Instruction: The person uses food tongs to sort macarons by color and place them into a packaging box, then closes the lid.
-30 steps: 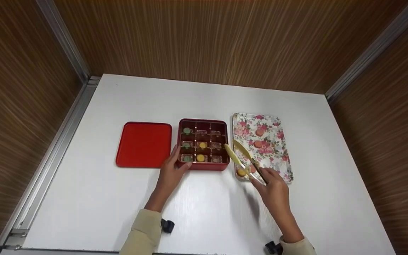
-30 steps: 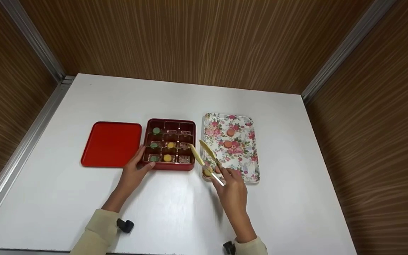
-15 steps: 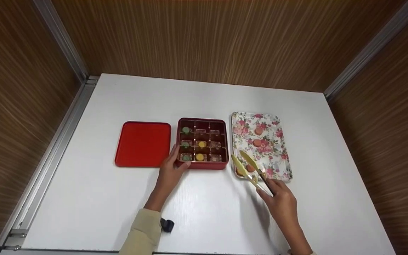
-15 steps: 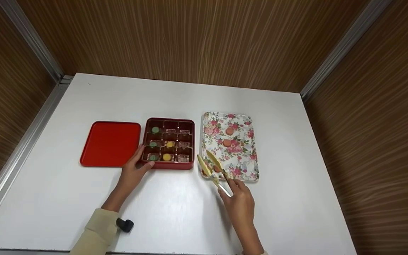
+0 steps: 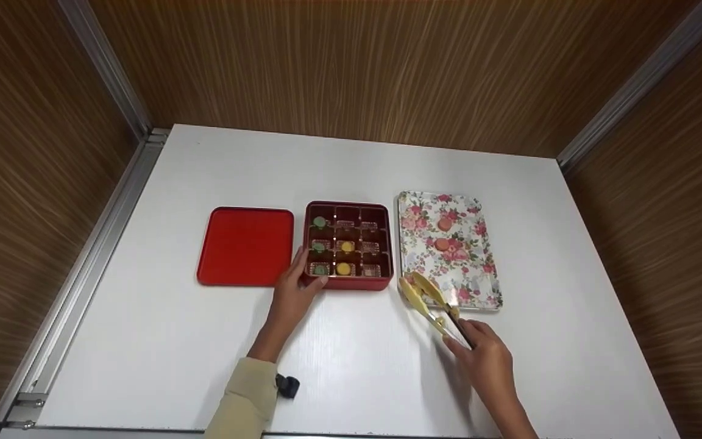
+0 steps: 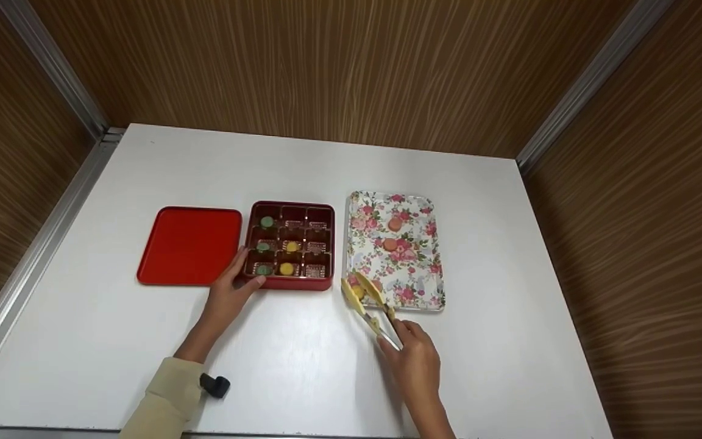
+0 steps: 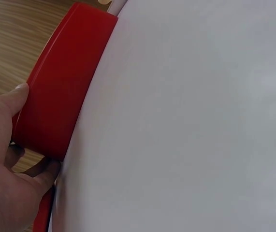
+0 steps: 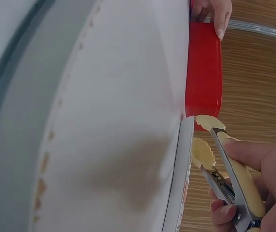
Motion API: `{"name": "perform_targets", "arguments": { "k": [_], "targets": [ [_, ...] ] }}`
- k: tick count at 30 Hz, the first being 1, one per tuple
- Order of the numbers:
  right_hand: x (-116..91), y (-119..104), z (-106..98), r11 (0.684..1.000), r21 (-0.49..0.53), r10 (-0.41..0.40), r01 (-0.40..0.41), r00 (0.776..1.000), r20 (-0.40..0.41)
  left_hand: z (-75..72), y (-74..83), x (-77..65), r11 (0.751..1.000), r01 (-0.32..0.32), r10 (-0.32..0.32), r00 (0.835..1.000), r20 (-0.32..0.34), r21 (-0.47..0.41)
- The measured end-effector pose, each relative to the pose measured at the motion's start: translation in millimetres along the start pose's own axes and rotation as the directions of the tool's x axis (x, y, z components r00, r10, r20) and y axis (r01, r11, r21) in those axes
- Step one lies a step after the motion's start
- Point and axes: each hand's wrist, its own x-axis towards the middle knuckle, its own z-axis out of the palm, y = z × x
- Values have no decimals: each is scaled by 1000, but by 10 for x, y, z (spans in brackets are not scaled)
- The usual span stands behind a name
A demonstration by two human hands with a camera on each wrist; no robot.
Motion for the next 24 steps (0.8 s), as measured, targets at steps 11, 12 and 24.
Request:
{"name": "perform_targets", "arguments": {
  "k": [11,12,24],
  "targets": [
    [25,60,-81,1000,20,21,-21,1000,16,9,-29,13,999,-5,5,1000,-3,-38],
    [24,69,-88,1000,18,20,-20,1000,12,8,-29,12,999,-8,8,1000,-4,-36],
    [37,107,-67,999,-32,-1,1,1000,14,16,-24,17,999,-36,36,999,-11,-31]
  ]
}}
